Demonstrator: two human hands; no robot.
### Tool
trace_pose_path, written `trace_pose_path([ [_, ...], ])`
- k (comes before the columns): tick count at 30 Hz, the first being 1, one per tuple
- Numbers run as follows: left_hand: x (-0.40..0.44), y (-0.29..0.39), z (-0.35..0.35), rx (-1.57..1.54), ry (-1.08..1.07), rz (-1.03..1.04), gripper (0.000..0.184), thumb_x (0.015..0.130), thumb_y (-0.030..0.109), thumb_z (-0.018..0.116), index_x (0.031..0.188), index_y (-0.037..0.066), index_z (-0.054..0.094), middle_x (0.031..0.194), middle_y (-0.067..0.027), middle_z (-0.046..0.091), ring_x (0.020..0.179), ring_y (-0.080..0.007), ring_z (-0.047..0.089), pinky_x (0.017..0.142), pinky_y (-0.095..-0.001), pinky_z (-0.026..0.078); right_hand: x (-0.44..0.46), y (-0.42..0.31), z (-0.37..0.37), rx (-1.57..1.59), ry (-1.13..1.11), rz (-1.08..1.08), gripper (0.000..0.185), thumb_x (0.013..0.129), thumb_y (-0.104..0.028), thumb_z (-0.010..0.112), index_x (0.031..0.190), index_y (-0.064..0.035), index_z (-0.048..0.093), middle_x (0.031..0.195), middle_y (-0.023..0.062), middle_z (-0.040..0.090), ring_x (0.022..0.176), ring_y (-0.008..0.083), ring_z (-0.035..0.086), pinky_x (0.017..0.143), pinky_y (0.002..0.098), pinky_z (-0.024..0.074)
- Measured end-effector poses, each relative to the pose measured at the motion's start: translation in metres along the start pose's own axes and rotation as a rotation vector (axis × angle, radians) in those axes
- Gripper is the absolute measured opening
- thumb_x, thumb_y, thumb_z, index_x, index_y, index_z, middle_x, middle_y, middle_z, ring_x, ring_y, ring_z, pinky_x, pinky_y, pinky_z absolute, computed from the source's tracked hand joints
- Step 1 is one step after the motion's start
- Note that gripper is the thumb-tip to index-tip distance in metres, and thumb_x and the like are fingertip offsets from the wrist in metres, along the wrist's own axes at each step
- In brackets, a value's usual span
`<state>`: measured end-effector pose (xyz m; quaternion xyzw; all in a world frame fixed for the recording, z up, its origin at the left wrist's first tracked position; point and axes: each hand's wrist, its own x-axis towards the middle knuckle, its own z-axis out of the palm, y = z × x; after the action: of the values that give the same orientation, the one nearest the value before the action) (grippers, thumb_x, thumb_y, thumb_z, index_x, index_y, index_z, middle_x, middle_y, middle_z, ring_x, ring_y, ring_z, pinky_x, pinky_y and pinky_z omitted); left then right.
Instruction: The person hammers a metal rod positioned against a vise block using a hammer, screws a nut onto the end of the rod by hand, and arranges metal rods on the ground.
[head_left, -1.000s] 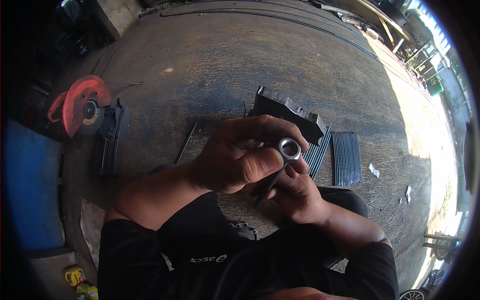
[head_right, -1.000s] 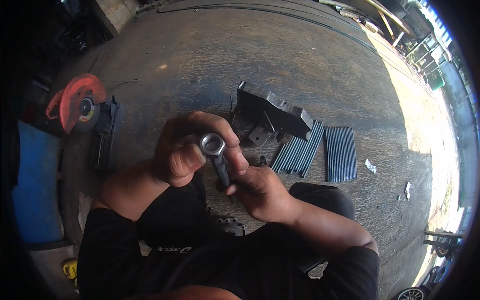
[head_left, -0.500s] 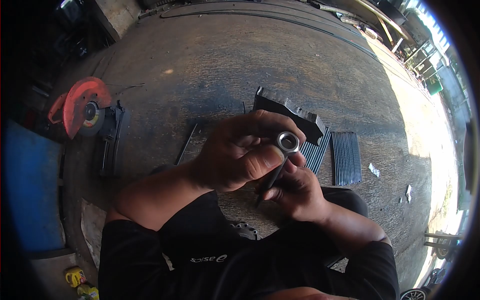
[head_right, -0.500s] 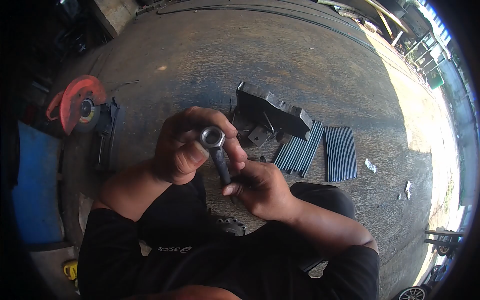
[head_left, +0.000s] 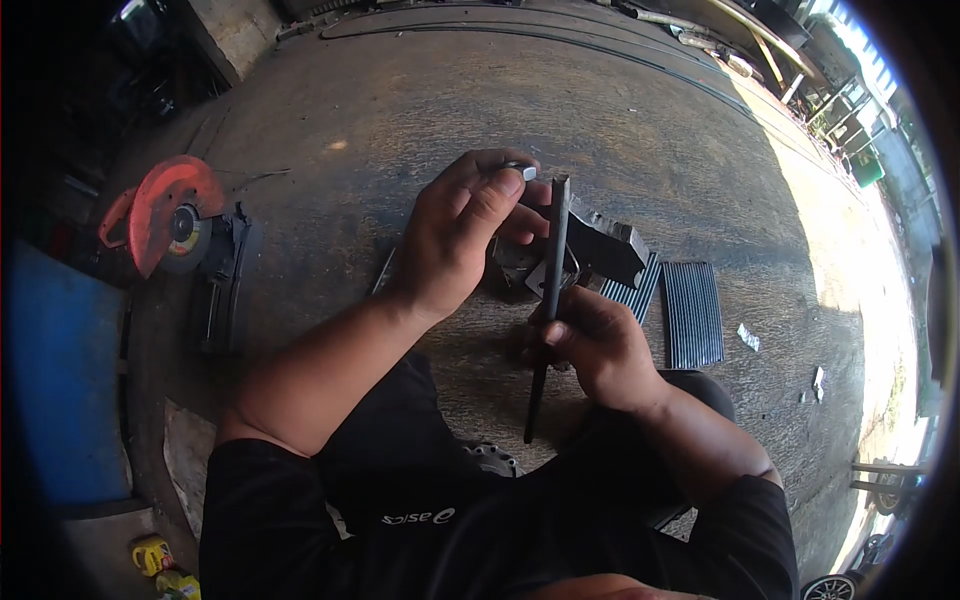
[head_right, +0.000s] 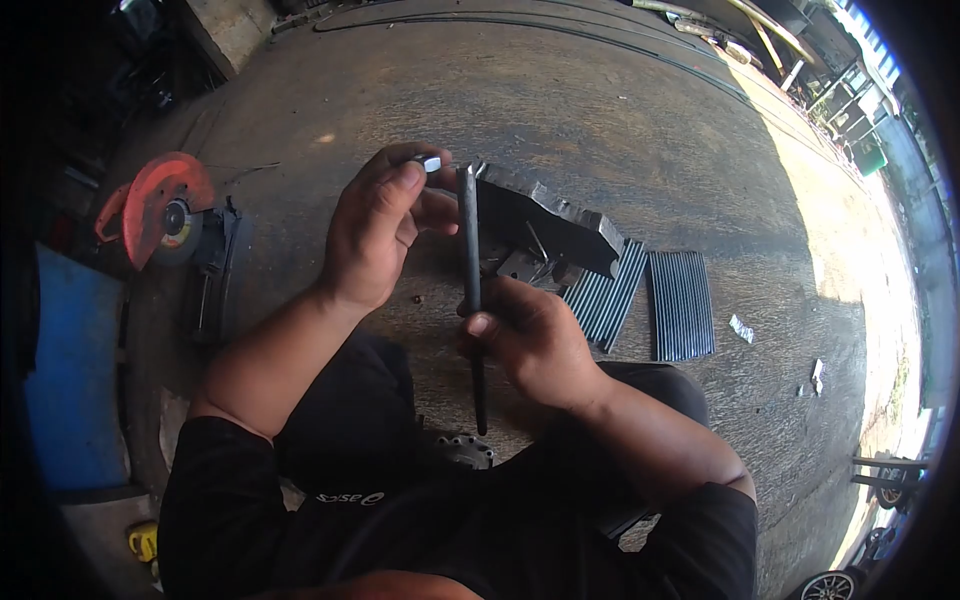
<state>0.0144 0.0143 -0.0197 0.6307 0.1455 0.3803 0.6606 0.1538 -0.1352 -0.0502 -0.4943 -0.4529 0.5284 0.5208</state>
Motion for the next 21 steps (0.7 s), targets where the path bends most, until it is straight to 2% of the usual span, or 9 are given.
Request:
trace_pose_path([
  [2,0.001,-0.009,-0.001,-0.025,0.002,-0.058,0.030,0.099,0.027,0.049,0.117,0.004,0.054,0.104,-0.0077,0.062,0.086,-0.0138,0.066,0.075,-0.0271,0.052,0.002,-0.002,0.001,0.136,-0.003,0.094,0.019,0.096,-0.013,0.056,0.105,0.0032,0.057,0.084,0.0080,0.065,0.077,0.0142,0.064,0.071,0.0285,0.0527],
  [5,0.001,-0.019,-0.004,-0.014,-0.054,-0.181,0.024,0.098,0.022,0.052,0.114,0.005,0.055,0.098,-0.0048,0.063,0.084,-0.0122,0.064,0.074,-0.0259,0.050,0.005,-0.004,-0.003,0.090,-0.003,0.159,0.022,0.097,-0.014,0.054,0.110,0.0042,0.056,0.086,0.0088,0.065,0.080,0.0150,0.065,0.071,0.0287,0.0533],
  [9,-0.001,-0.032,-0.005,-0.007,-0.092,-0.185,0.021,0.097,0.021,0.054,0.111,0.005,0.056,0.097,-0.0039,0.063,0.083,-0.0115,0.063,0.074,-0.0256,0.050,0.011,-0.001,-0.003,0.040,0.060,0.137,0.023,0.097,-0.014,0.054,0.111,0.0047,0.056,0.087,0.0087,0.065,0.081,0.0152,0.066,0.071,0.0288,0.0536],
  [12,-0.003,-0.052,-0.009,0.093,-0.105,-0.265,0.018,0.096,0.019,0.055,0.108,0.005,0.057,0.097,-0.0031,0.062,0.082,-0.0111,0.063,0.074,-0.0252,0.050,0.019,0.010,-0.005,0.030,0.112,0.128,0.022,0.097,-0.013,0.053,0.111,0.0043,0.057,0.086,0.0090,0.065,0.080,0.0161,0.066,0.070,0.0287,0.0536],
  [14,-0.004,-0.074,-0.011,0.229,-0.095,-0.178,0.018,0.096,0.018,0.056,0.102,0.002,0.059,0.093,-0.0076,0.066,0.077,-0.0156,0.067,0.072,-0.0276,0.053,0.031,0.023,-0.012,-0.086,0.170,0.083,0.024,0.094,-0.016,0.059,0.107,0.0031,0.060,0.084,0.0107,0.068,0.076,0.0172,0.067,0.069,0.0299,0.0535],
  [16,-0.005,-0.099,-0.019,0.368,-0.054,-0.273,0.020,0.095,0.019,0.056,0.103,0.002,0.060,0.091,-0.0067,0.067,0.075,-0.0151,0.067,0.070,-0.0273,0.053,0.059,0.057,-0.025,-0.312,0.261,0.033,0.028,0.088,-0.023,0.066,0.101,0.0018,0.065,0.082,0.0126,0.069,0.075,0.0184,0.068,0.069,0.0312,0.0532],
  [17,-0.003,-0.107,-0.021,0.395,-0.060,-0.383,0.020,0.097,0.019,0.053,0.105,0.002,0.058,0.089,-0.0048,0.065,0.082,-0.0125,0.064,0.074,-0.0267,0.051,0.067,0.058,-0.025,-0.365,0.274,0.063,0.032,0.085,-0.027,0.069,0.099,0.0016,0.066,0.083,0.0136,0.070,0.075,0.0203,0.069,0.070,0.0325,0.0531],
  [19,-0.004,-0.121,-0.026,0.549,0.002,-0.409,0.020,0.096,0.019,0.054,0.103,0.001,0.059,0.090,-0.0062,0.066,0.079,-0.0131,0.065,0.072,-0.0273,0.052,0.083,0.067,-0.022,-0.403,0.279,0.089,0.036,0.082,-0.030,0.071,0.097,0.0013,0.067,0.084,0.0146,0.070,0.075,0.0223,0.069,0.070,0.0337,0.0531],
  [21,-0.010,-0.128,-0.037,0.704,0.078,-0.430,0.020,0.095,0.019,0.055,0.102,0.001,0.060,0.090,-0.0076,0.067,0.077,-0.0138,0.066,0.069,-0.0279,0.052,0.105,0.089,-0.016,-0.532,0.274,0.142,0.040,0.080,-0.033,0.072,0.099,0.0018,0.067,0.090,0.0184,0.070,0.084,0.0283,0.069,0.076,0.0366,0.0530],
])
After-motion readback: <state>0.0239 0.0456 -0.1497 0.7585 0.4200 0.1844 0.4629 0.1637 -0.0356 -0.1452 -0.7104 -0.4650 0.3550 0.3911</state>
